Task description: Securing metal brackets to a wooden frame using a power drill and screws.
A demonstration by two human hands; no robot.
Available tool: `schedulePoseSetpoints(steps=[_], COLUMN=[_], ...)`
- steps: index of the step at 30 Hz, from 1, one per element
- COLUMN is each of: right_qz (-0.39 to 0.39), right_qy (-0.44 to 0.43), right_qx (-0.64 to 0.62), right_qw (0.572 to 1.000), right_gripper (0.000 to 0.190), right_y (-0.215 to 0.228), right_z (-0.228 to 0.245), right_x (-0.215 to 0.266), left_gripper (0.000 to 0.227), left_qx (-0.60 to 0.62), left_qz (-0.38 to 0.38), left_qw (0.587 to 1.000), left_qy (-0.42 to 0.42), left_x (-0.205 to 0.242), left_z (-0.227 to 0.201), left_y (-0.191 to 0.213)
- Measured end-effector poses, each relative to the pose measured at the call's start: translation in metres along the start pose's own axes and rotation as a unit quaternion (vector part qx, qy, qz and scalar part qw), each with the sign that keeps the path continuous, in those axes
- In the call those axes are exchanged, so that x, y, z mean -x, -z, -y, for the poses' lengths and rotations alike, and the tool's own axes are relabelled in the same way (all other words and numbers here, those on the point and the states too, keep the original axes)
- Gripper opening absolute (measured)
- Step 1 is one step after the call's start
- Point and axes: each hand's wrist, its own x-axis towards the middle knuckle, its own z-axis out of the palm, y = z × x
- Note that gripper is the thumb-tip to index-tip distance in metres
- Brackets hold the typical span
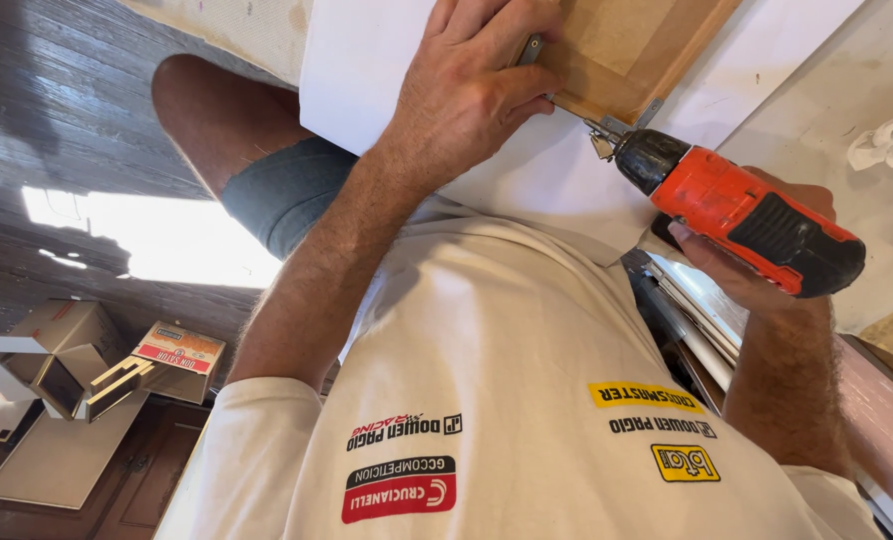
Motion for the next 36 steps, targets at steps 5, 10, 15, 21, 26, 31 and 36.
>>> schedulePoseSetpoints(steps=[5,10,15,21,26,31,36], right_qz=[0.003,0.008,0.009,0.058,0.070,0.049,0.044], right_qy=[0.001,0.098,0.173,0.082,0.105,0.110,0.102], right_qx=[-0.045,-0.003,0.049,0.062,0.065,0.053,0.066], right_qw=[0.999,0.995,0.984,0.993,0.990,0.991,0.992], right_gripper=[0.016,0.022,0.013,0.008,0.007,0.015,0.013], right_y=[-0.005,-0.013,-0.019,-0.021,-0.024,-0.023,-0.022], right_z=[0.011,0.029,0.009,0.089,0.086,0.075,0.071], right_x=[-0.002,-0.011,-0.011,-0.032,-0.032,-0.027,-0.026], left_gripper=[0.047,0.017,0.022,0.014,0.019,0.012,0.018], left_qx=[0.030,0.481,0.606,0.616,0.555,0.575,0.579], left_qz=[0.006,-0.010,-0.007,0.017,0.037,0.012,0.002], left_qw=[0.998,0.757,0.601,0.586,0.661,0.626,0.622], left_qy=[0.052,0.441,0.521,0.526,0.504,0.527,0.527], left_x=[0.007,0.021,0.027,0.029,0.042,0.040,0.034], left_z=[-0.032,-0.058,-0.064,-0.066,-0.063,-0.067,-0.069], left_y=[0.017,0.015,0.004,0.012,0.015,0.030,0.024])
